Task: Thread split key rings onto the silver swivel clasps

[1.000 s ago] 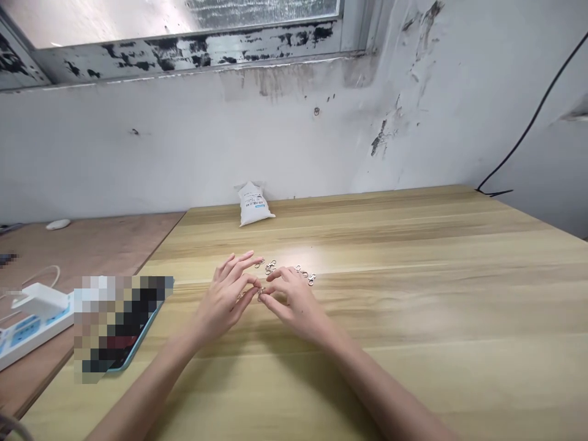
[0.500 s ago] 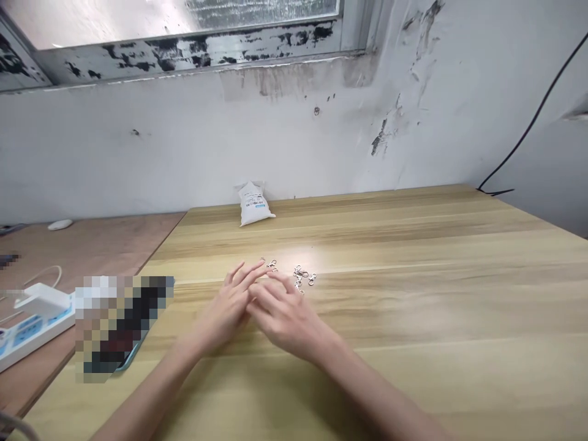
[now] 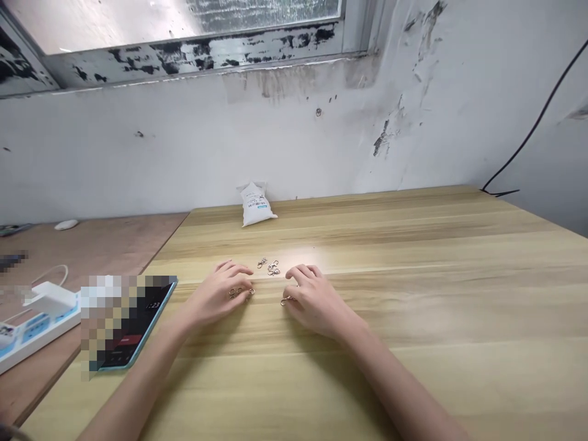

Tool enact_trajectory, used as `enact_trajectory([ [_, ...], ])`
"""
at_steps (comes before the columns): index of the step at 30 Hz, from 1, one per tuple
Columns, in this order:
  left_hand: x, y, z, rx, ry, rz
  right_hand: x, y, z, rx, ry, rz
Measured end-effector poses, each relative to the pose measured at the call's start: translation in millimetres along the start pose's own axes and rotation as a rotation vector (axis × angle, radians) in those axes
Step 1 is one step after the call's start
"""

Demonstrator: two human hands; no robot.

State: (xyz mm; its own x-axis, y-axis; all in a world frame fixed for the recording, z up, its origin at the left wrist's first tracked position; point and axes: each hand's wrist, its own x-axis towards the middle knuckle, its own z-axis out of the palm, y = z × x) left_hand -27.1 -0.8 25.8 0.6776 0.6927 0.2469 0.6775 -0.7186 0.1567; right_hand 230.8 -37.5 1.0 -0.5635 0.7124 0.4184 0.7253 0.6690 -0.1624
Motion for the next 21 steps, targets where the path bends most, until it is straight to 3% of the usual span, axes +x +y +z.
enact_trajectory([
  [5,42,9,14.6,0.166,0.016,0.014,0,1,-1,0.031,0.026,0.034],
  [10,73,13,25.7,0.197,-0.062,0.074,-1,2,-4,0.075,0.028,0.066],
  [21,59,1,29.8,0.044,-0.058,0.056,-1,8,-4,0.12,0.015,0.093],
])
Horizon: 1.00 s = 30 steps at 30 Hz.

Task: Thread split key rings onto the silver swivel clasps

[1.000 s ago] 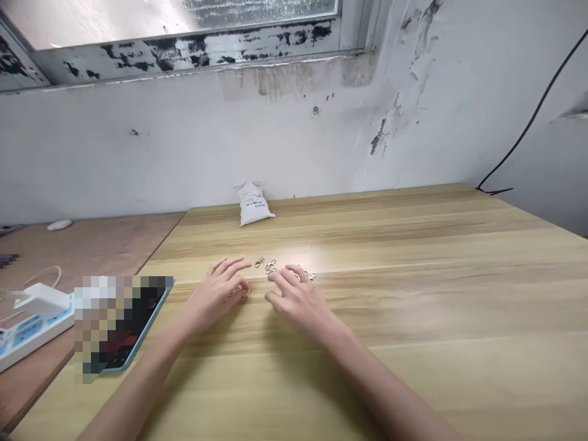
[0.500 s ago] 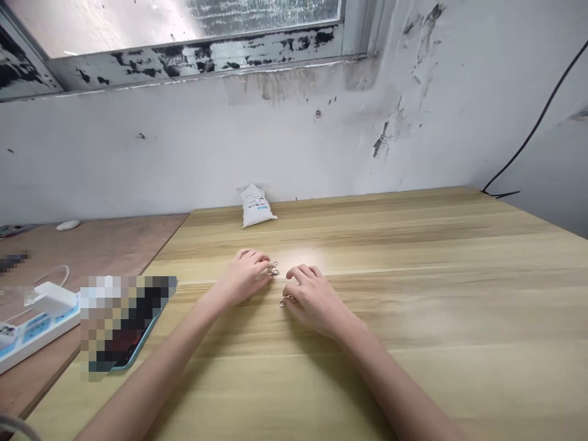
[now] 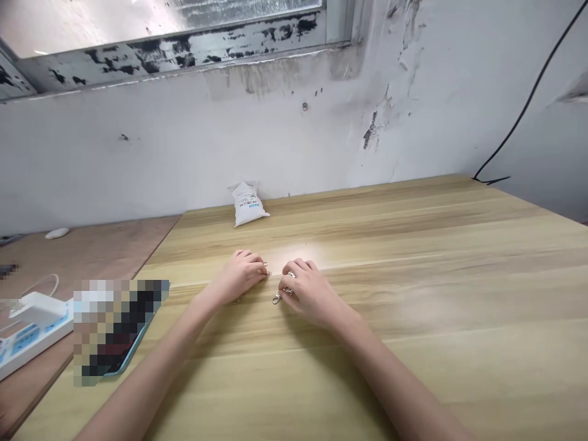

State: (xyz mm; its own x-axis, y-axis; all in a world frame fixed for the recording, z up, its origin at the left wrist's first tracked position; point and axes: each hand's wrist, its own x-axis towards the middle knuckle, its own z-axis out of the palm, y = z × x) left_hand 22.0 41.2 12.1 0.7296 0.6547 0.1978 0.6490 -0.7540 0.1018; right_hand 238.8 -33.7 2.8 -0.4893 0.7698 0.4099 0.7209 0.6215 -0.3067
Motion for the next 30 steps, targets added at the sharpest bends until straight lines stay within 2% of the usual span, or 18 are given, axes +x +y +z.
enact_trajectory([
  [4,-8,1,-2.2,-0.124,0.006,-0.002,-2,0,2,0.017,-0.01,0.01],
  [8,-21,12,-14.0,-0.27,0.035,-0.008,0,-2,5,0.079,0.011,0.026],
  [10,-29,20,-21.2,-0.38,0.053,-0.023,2,-6,7,0.176,0.05,0.056],
  [12,-37,27,-26.7,-0.648,0.066,-0.065,4,-12,8,0.33,0.086,0.092],
  [15,-46,34,-29.9,-0.857,0.068,-0.106,5,-22,9,0.567,0.077,0.125],
  [20,-50,38,-29.0,-0.917,0.06,-0.12,5,-29,6,0.789,-0.009,0.197],
  [27,-51,39,-26.5,-0.928,0.073,-0.144,8,-37,3,0.918,-0.113,0.128],
  [30,-52,38,-27.1,-0.927,0.074,-0.152,8,-39,6,0.944,-0.102,0.145],
])
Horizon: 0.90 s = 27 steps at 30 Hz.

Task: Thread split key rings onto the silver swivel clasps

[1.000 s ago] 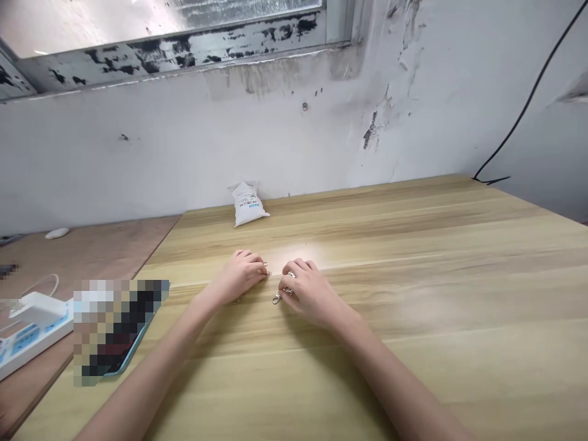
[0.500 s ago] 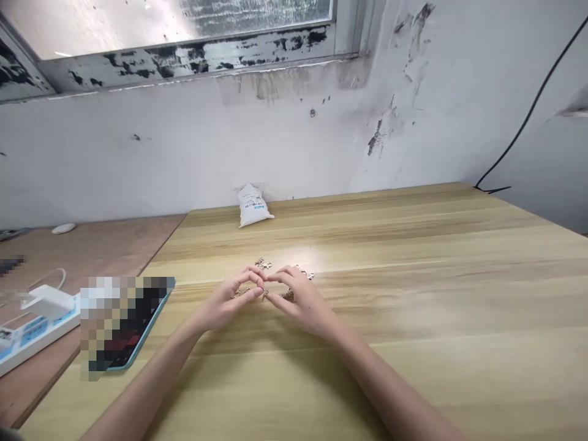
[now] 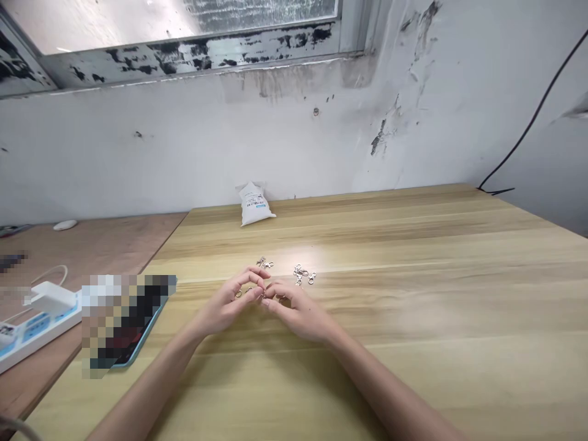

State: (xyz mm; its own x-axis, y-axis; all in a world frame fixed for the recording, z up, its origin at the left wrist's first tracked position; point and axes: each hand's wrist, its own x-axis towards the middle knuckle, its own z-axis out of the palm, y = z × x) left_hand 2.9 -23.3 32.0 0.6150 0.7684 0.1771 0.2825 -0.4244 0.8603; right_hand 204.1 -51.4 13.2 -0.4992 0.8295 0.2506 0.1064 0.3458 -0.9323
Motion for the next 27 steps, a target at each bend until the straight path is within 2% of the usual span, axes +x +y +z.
enact_trajectory([
  [5,-1.1,1.3,-0.8,0.05,0.025,0.001,-0.8,3.4,-1.6,-0.016,0.108,0.049],
  [9,-2.0,-0.5,0.5,0.109,0.003,0.024,-1.1,4.6,-3.0,-0.069,0.145,0.059],
  [16,-2.2,2.4,-1.4,0.094,-0.061,0.013,-3.1,3.8,-3.2,-0.148,0.094,0.051],
  [21,-0.8,4.0,-2.5,0.062,-0.031,-0.031,-4.1,1.8,-3.9,-0.181,0.07,0.041],
  [27,-0.1,2.7,-2.5,0.008,-0.052,-0.082,-3.3,2.7,-4.4,-0.259,0.072,-0.034],
])
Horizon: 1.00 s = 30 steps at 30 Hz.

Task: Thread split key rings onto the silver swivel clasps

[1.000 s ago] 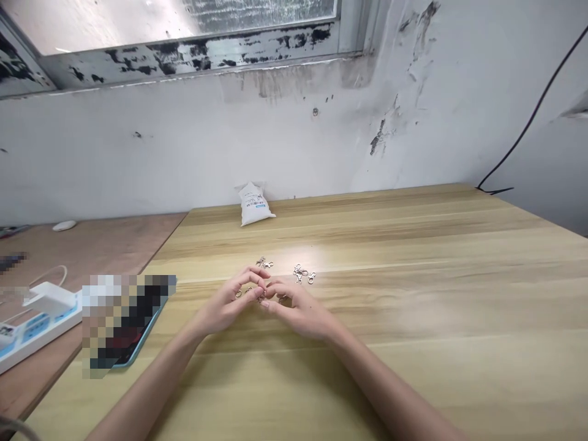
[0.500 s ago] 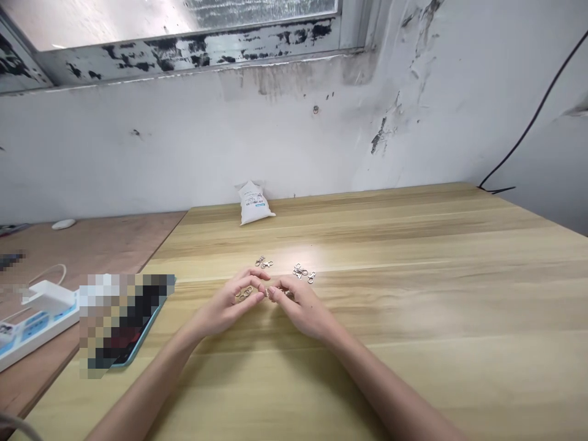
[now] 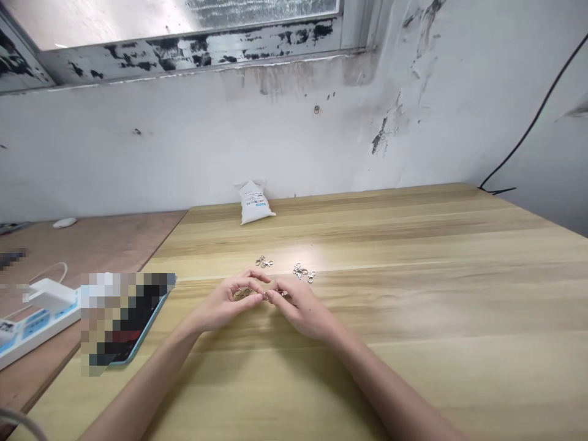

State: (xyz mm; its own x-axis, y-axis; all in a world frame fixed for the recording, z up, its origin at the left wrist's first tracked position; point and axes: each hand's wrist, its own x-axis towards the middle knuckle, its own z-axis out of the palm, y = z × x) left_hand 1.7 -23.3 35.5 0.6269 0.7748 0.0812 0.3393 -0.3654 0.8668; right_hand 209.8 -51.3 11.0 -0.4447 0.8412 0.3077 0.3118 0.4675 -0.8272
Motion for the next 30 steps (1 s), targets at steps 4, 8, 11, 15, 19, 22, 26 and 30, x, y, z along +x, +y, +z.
enact_trajectory([
  [4,0,-3,-0.4,0.021,-0.011,0.009,0,3,2,-0.022,-0.007,-0.007],
  [8,1,-4,-0.9,0.074,0.038,0.014,0,4,3,-0.028,-0.004,0.056],
  [11,1,-4,-0.1,0.132,0.183,0.036,0,2,4,0.066,-0.036,0.128],
  [15,3,-4,3.5,0.227,0.336,0.099,1,-3,12,0.3,-0.089,0.203],
  [19,4,-4,6.8,0.283,0.371,0.108,1,-6,21,0.176,0.112,0.192],
  [22,3,-3,8.4,0.277,0.386,0.093,1,-3,24,-0.061,0.273,0.146],
  [26,2,-1,10.9,0.28,0.378,0.084,0,4,26,-0.36,0.292,0.048],
  [30,3,-1,12.4,0.348,0.383,0.096,0,5,27,-0.395,0.302,0.006],
])
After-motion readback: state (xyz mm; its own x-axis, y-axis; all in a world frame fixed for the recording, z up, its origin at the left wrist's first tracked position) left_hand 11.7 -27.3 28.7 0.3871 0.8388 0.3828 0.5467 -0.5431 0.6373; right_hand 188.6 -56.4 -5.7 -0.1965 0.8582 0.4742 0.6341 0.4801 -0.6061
